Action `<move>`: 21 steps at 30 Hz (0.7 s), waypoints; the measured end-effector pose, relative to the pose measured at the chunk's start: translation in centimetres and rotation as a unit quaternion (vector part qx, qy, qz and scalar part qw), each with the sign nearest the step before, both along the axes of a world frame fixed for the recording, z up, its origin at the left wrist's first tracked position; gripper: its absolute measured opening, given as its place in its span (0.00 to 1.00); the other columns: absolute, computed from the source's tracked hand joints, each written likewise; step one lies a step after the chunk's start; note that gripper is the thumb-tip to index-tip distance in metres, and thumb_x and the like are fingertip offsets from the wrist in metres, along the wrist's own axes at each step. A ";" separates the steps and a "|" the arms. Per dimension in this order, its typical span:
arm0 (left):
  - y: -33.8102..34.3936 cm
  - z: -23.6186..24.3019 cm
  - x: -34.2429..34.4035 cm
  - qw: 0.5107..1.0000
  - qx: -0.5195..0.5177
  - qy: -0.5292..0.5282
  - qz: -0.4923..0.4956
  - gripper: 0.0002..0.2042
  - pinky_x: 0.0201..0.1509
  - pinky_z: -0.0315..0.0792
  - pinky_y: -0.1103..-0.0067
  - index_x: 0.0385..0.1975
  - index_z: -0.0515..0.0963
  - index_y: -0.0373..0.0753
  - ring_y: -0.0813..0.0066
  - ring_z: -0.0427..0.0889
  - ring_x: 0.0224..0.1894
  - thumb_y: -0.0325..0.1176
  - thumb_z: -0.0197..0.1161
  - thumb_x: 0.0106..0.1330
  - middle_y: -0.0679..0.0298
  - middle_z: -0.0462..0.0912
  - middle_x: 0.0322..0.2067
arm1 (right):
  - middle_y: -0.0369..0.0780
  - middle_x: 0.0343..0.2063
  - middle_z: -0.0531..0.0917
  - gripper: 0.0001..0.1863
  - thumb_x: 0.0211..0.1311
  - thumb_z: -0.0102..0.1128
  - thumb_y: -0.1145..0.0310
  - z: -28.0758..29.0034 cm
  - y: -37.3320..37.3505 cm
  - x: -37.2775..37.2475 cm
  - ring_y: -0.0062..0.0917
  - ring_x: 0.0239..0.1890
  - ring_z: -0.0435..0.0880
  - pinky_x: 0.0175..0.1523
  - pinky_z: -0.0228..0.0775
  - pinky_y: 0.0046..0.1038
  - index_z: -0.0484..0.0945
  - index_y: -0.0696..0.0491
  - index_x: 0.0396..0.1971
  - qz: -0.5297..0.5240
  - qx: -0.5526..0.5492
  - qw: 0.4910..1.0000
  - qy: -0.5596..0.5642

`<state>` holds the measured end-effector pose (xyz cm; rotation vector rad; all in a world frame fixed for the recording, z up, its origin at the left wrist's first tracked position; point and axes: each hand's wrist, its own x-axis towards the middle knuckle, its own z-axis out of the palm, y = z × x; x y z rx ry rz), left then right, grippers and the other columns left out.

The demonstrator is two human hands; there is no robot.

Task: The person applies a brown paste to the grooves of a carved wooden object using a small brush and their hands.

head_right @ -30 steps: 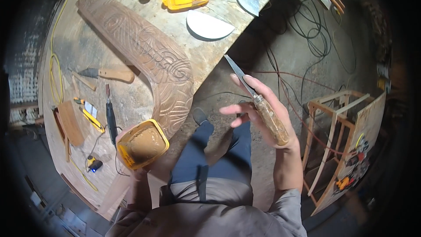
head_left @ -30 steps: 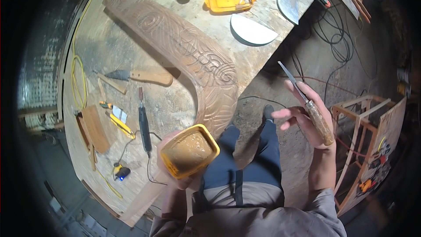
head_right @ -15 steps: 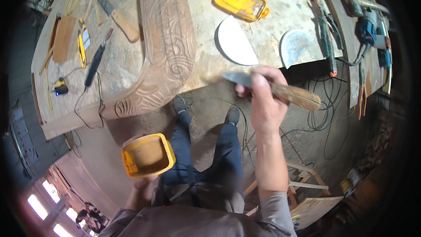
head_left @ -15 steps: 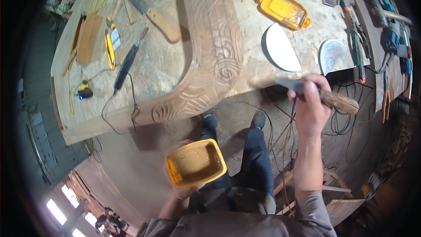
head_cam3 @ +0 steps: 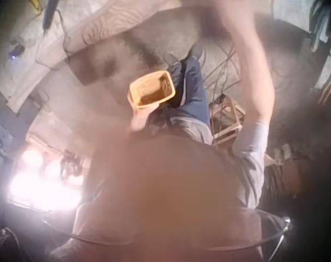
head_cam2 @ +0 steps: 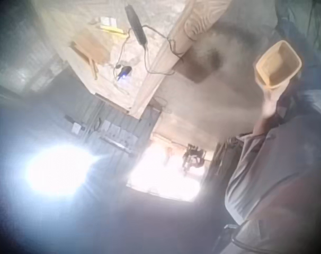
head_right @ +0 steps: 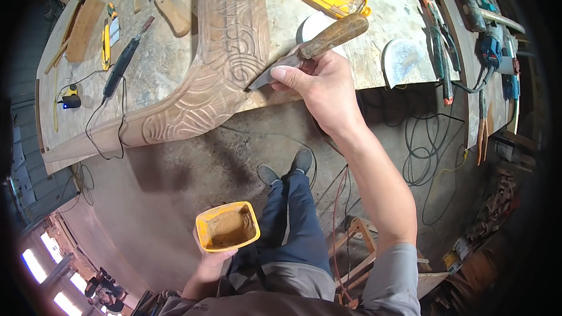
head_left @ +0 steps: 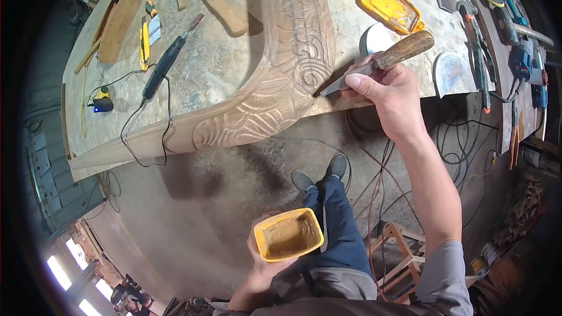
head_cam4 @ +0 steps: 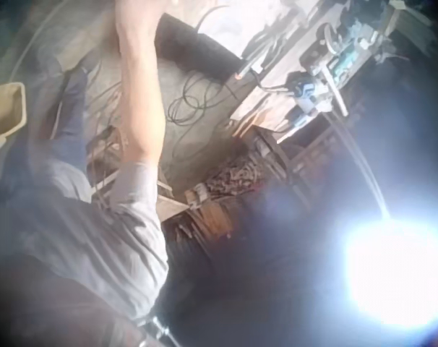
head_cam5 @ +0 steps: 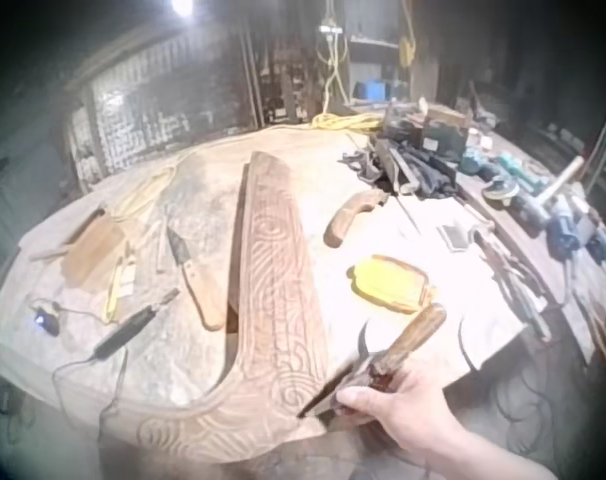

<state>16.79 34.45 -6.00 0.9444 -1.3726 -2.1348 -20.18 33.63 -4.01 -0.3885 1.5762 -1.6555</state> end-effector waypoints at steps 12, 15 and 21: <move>-0.2 -0.4 1.6 0.997 0.012 -0.052 0.052 0.40 0.60 0.73 0.67 0.58 0.65 0.31 0.62 0.79 0.54 0.29 0.78 0.41 0.51 0.76 0.53 | 0.41 0.29 0.85 0.09 0.62 0.66 0.76 0.3 -1.0 0.8 0.23 0.33 0.87 0.40 0.81 0.23 0.77 0.65 0.37 0.011 0.057 0.998 0.034; -0.4 -0.5 1.6 0.998 0.024 -0.038 0.038 0.40 0.60 0.73 0.67 0.58 0.65 0.31 0.62 0.79 0.54 0.28 0.77 0.41 0.51 0.76 0.53 | 0.41 0.28 0.85 0.10 0.62 0.67 0.75 0.2 -1.2 0.8 0.24 0.32 0.87 0.40 0.81 0.23 0.77 0.65 0.36 0.006 0.058 0.998 0.037; -0.3 -0.3 1.1 0.998 0.015 -0.037 0.046 0.40 0.60 0.74 0.68 0.59 0.66 0.31 0.62 0.79 0.54 0.29 0.76 0.41 0.51 0.77 0.53 | 0.42 0.28 0.86 0.09 0.61 0.67 0.75 0.4 -1.2 0.9 0.22 0.31 0.87 0.39 0.81 0.23 0.78 0.65 0.35 0.016 0.055 0.997 0.051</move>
